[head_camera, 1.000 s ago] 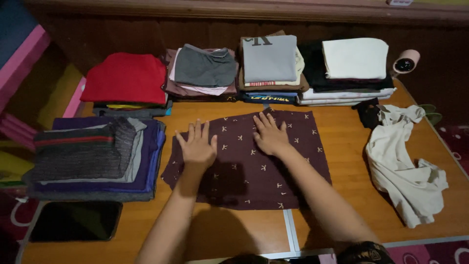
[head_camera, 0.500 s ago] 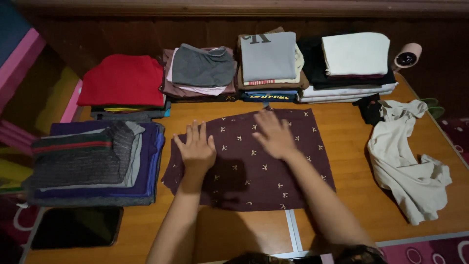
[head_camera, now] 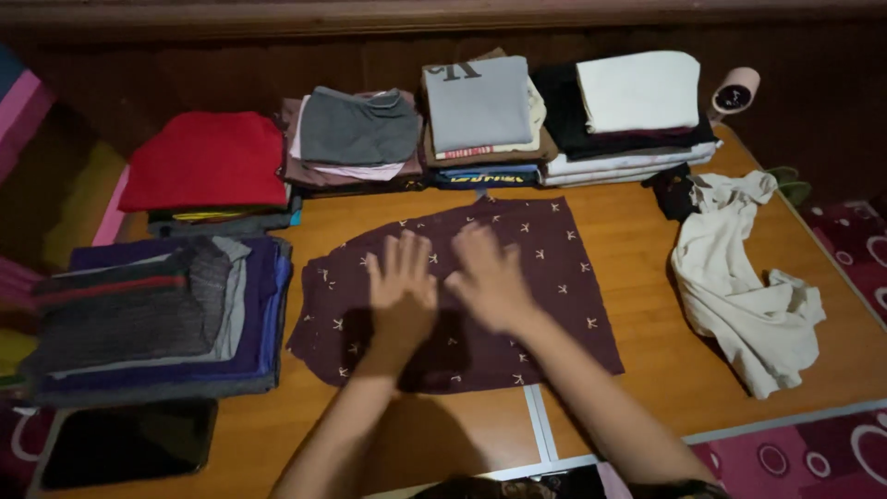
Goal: Folding various pieces of laundry on a table.
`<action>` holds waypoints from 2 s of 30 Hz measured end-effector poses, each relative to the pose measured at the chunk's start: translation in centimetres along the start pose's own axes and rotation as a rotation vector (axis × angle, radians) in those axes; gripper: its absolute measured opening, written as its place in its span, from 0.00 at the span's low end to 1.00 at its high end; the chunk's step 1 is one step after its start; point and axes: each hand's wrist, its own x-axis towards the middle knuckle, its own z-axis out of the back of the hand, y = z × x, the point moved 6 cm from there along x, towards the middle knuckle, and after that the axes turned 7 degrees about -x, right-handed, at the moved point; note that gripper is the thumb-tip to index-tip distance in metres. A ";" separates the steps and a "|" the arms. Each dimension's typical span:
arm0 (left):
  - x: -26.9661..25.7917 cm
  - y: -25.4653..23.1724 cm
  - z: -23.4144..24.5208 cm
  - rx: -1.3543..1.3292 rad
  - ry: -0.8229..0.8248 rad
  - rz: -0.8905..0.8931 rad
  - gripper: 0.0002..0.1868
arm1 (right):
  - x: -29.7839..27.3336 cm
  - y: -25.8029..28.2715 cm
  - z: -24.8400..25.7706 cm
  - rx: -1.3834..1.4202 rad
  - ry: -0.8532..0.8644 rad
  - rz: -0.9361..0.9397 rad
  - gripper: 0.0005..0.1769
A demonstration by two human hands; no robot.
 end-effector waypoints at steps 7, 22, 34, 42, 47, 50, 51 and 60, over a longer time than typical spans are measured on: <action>-2.0 1.4 0.2 -0.103 0.249 0.149 0.35 | 0.9 -2.7 -4.9 0.095 -0.144 0.203 0.39; -2.5 2.2 0.9 -0.121 0.022 0.098 0.37 | -0.9 0.3 -3.3 -0.094 0.027 -0.071 0.41; -2.3 2.4 1.4 -0.155 0.059 0.106 0.37 | -5.4 -12.4 -7.2 0.006 -0.122 -0.142 0.43; 0.2 -4.6 3.2 -0.203 0.208 0.156 0.39 | -6.1 -17.2 -9.6 0.013 -0.087 -0.319 0.44; -1.6 -10.6 -1.0 -0.319 0.230 -0.203 0.37 | -6.2 -17.0 -9.2 0.045 -0.073 -0.337 0.44; -2.2 -9.3 -0.7 -0.380 0.279 -0.245 0.38 | -6.0 -17.1 -9.1 0.062 -0.076 -0.340 0.44; -2.5 -8.6 -0.4 -0.364 0.388 -0.233 0.39 | -6.3 -17.2 -9.3 0.066 -0.073 -0.346 0.44; -4.4 5.3 2.0 -0.111 0.128 -0.092 0.35 | -6.1 -16.8 -8.9 0.023 -0.081 -0.318 0.44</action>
